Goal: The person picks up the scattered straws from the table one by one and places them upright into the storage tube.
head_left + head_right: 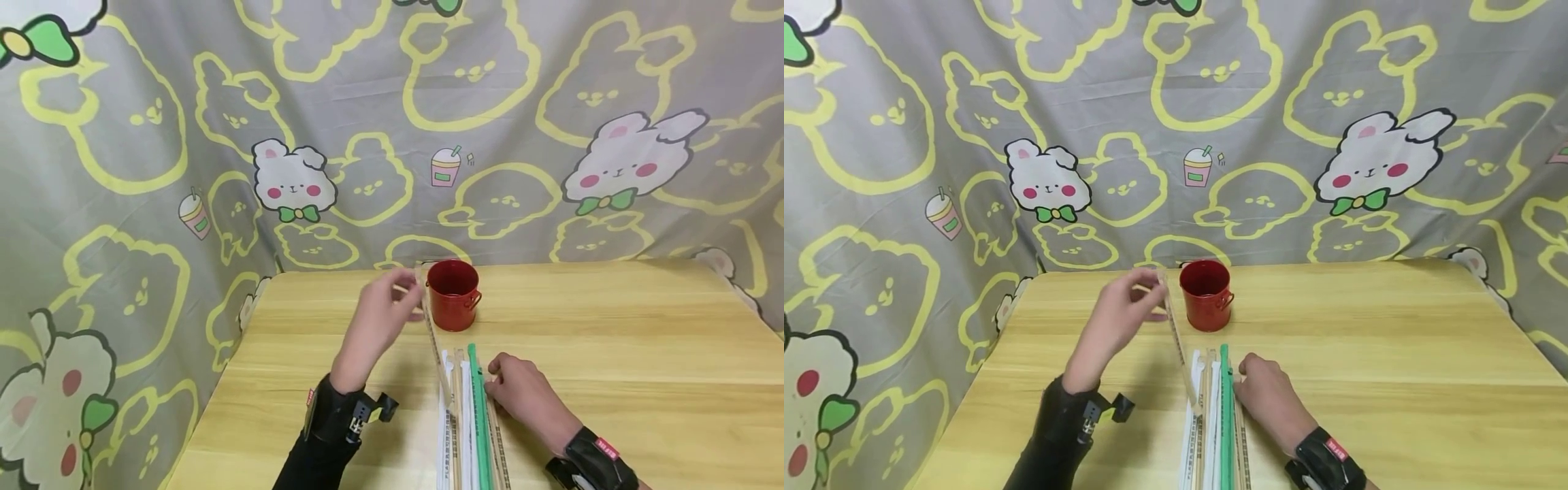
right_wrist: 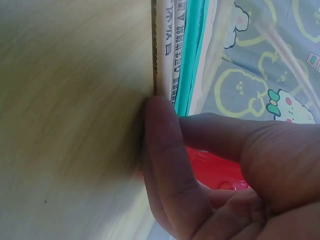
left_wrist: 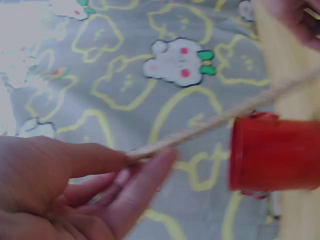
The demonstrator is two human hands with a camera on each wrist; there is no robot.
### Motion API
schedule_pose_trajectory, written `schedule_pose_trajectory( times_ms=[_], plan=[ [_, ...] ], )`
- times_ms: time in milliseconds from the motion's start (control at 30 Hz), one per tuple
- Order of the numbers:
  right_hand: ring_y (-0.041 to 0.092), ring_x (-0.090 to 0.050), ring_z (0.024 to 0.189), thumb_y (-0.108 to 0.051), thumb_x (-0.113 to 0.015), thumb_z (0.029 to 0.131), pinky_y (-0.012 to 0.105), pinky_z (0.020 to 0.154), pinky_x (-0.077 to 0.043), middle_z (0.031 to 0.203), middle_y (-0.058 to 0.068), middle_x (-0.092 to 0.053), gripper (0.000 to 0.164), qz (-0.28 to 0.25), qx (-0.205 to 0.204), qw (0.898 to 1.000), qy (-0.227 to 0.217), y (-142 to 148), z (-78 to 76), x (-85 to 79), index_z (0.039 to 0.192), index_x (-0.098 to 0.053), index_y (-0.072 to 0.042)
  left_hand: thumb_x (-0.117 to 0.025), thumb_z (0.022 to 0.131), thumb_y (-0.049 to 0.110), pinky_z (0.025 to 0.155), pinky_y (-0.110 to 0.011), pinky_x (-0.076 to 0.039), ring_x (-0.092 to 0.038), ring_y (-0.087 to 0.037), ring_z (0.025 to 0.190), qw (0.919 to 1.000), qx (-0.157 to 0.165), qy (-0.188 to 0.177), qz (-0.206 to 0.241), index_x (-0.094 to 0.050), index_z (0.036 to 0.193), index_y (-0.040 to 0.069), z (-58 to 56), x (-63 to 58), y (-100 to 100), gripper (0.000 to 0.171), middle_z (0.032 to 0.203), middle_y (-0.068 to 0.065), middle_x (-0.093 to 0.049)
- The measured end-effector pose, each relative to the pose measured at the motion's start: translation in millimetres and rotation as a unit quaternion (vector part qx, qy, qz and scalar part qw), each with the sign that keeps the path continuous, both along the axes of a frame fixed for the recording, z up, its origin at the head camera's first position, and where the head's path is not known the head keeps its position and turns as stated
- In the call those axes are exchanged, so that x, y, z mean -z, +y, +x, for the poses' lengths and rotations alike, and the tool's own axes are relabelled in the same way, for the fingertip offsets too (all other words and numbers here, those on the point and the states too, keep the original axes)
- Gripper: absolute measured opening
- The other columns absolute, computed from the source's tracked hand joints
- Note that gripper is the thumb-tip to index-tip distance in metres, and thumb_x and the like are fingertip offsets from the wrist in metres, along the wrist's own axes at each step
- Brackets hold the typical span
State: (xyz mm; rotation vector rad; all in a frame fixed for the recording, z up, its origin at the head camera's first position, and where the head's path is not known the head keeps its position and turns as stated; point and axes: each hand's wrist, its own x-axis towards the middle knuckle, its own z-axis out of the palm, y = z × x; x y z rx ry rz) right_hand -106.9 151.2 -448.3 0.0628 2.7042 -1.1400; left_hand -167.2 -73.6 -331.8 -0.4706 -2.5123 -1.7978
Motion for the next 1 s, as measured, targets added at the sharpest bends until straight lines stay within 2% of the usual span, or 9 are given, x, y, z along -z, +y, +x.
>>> schedule_pose_trajectory(
  times_ms=[100,200,267,367,500,667,767,900,1000],
  plan=[
    [0.016,-0.059,0.059,-0.001,-0.073,0.093,0.032,0.053,-0.049,0.075,0.004,-0.06,0.028,0.006,-0.001,1.0,0.005,1.1,0.7,1.9,0.116,-0.064,0.011,-0.064,0.106,0.003,0.074,-0.031,-0.063,-0.073,-0.025,0.091,0.993,-0.017,0.106,0.05,-0.068,0.122,-0.002,-4.1,-8.6,-0.2,0.017,0.107,-0.013,-0.066],
    [0.017,-0.059,0.061,-0.001,-0.072,0.091,0.033,0.056,-0.048,0.076,0.004,-0.06,0.027,0.021,-0.007,1.0,0.012,1.3,-0.5,2.5,0.114,-0.065,0.01,-0.065,0.106,0.003,0.078,-0.033,-0.063,-0.074,-0.025,0.095,0.9728,-0.036,0.21,0.09,-0.067,0.122,-0.003,-10.9,-8.1,2.7,0.017,0.111,-0.014,-0.065],
    [0.017,-0.058,0.065,-0.002,-0.072,0.09,0.034,0.059,-0.048,0.078,0.003,-0.06,0.027,0.037,-0.011,0.999,0.017,0.8,-1.8,2.0,0.114,-0.066,0.01,-0.065,0.106,0.002,0.08,-0.036,-0.063,-0.074,-0.024,0.098,0.9584,-0.051,0.26,0.107,-0.067,0.123,-0.004,-15.5,-5.2,5.5,0.018,0.112,-0.014,-0.064],
    [0.018,-0.057,0.072,-0.004,-0.073,0.09,0.035,0.063,-0.048,0.082,0.003,-0.061,0.027,0.059,-0.017,0.998,0.022,-0.1,-3.8,1.6,0.114,-0.067,0.009,-0.066,0.105,0.0,0.08,-0.038,-0.064,-0.074,-0.024,0.101,0.9423,-0.071,0.305,0.118,-0.067,0.123,-0.004,-20.2,-0.4,9.0,0.019,0.111,-0.015,-0.063],
    [0.02,-0.057,0.076,-0.005,-0.074,0.089,0.036,0.066,-0.049,0.084,0.003,-0.062,0.028,0.073,-0.016,0.997,0.027,-0.5,-4.4,0.4,0.114,-0.069,0.008,-0.067,0.104,0.0,0.078,-0.036,-0.064,-0.074,-0.024,0.098,0.9282,-0.094,0.341,0.116,-0.069,0.123,-0.002,-21.7,3.7,12.3,0.02,0.108,-0.016,-0.064],
    [0.019,-0.057,0.075,-0.003,-0.073,0.087,0.035,0.066,-0.051,0.086,0.003,-0.064,0.024,0.073,-0.017,0.996,0.039,-0.1,-4.3,-3.2,0.109,-0.071,0.007,-0.069,0.103,-0.001,0.077,-0.035,-0.064,-0.073,-0.028,0.096,0.9089,-0.111,0.385,0.115,-0.071,0.122,-0.003,-22.0,2.9,13.6,0.02,0.106,-0.018,-0.065],
    [0.018,-0.054,0.072,-0.001,-0.071,0.088,0.034,0.062,-0.046,0.083,0.003,-0.063,0.013,0.058,-0.017,0.997,0.043,1.4,-3.8,-5.6,0.1,-0.074,0.002,-0.069,0.103,0.0,0.079,-0.033,-0.063,-0.072,-0.025,0.098,0.9094,-0.107,0.389,0.101,-0.071,0.122,-0.003,-26.4,4.7,14.5,0.02,0.108,-0.018,-0.066],
    [0.018,-0.051,0.068,0.0,-0.069,0.09,0.032,0.059,-0.039,0.08,0.002,-0.06,0.008,0.031,-0.014,0.999,0.032,3.9,-3.8,-7.1,0.094,-0.075,-0.004,-0.068,0.103,0.0,0.077,-0.031,-0.063,-0.072,-0.022,0.095,0.9203,-0.103,0.37,0.076,-0.072,0.121,-0.001,-33.8,14.9,15.7,0.018,0.105,-0.015,-0.066],
    [0.018,-0.052,0.069,-0.001,-0.071,0.092,0.032,0.059,-0.041,0.08,0.001,-0.062,0.008,0.02,-0.013,0.999,0.025,5.7,-5.1,-6.8,0.095,-0.076,-0.006,-0.067,0.104,0.001,0.078,-0.03,-0.062,-0.071,-0.021,0.095,0.9306,-0.101,0.347,0.059,-0.072,0.119,-0.001,-38.1,24.5,15.8,0.016,0.104,-0.013,-0.066]
  ],
)
